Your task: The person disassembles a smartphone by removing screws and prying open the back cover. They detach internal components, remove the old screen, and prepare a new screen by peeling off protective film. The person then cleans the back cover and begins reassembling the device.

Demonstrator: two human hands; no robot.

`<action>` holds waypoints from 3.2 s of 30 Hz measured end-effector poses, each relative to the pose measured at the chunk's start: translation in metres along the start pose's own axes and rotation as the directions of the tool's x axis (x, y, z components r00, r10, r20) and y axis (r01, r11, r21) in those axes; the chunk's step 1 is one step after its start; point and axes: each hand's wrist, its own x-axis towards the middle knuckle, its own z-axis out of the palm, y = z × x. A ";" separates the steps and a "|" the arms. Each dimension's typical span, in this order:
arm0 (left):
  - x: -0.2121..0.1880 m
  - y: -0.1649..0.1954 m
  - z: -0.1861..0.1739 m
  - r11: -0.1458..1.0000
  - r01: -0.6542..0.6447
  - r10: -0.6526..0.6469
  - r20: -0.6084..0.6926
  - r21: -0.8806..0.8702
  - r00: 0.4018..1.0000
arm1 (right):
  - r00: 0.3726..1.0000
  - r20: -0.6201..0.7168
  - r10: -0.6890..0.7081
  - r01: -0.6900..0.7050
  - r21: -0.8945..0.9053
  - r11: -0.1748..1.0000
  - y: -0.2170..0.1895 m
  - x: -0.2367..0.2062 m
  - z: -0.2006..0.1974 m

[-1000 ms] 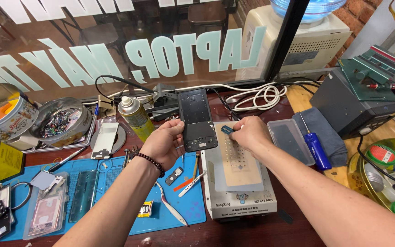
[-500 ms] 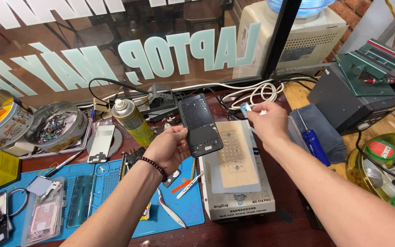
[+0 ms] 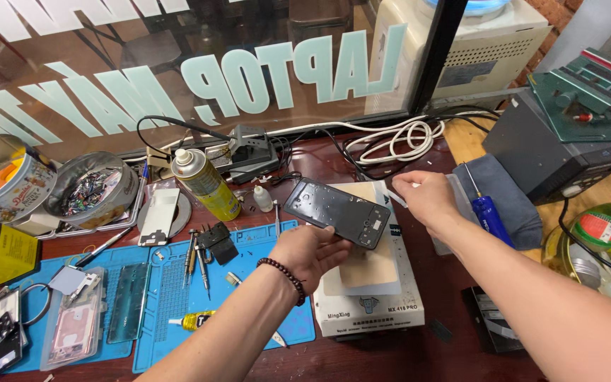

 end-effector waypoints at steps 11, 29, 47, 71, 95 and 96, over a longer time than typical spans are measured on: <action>-0.033 -0.032 0.057 0.985 -0.014 -0.024 -0.218 -0.172 0.976 | 0.906 0.333 0.262 -0.375 0.346 0.860 -0.022 -0.069 -0.037; -0.003 0.028 0.053 -0.190 -0.454 0.599 0.469 0.871 0.649 | 0.953 0.184 0.242 -0.276 0.190 0.942 -0.027 -0.074 -0.025; 0.029 0.024 0.053 -0.234 -0.449 0.551 0.499 0.862 0.669 | 0.981 0.133 0.143 -0.152 0.061 0.986 -0.022 -0.072 -0.025; 0.054 0.097 0.025 0.580 -0.455 0.439 0.211 0.676 0.873 | 0.974 0.029 0.226 -0.228 0.063 0.972 -0.025 -0.081 -0.036; 0.005 0.057 0.040 0.715 -0.508 0.446 0.247 0.479 0.860 | 0.994 0.035 0.101 -0.107 0.239 0.965 -0.028 -0.035 -0.063; 0.007 0.066 0.032 0.753 -0.489 0.449 0.200 0.441 0.871 | 0.995 -0.072 0.068 -0.069 -0.018 0.997 -0.007 -0.024 -0.072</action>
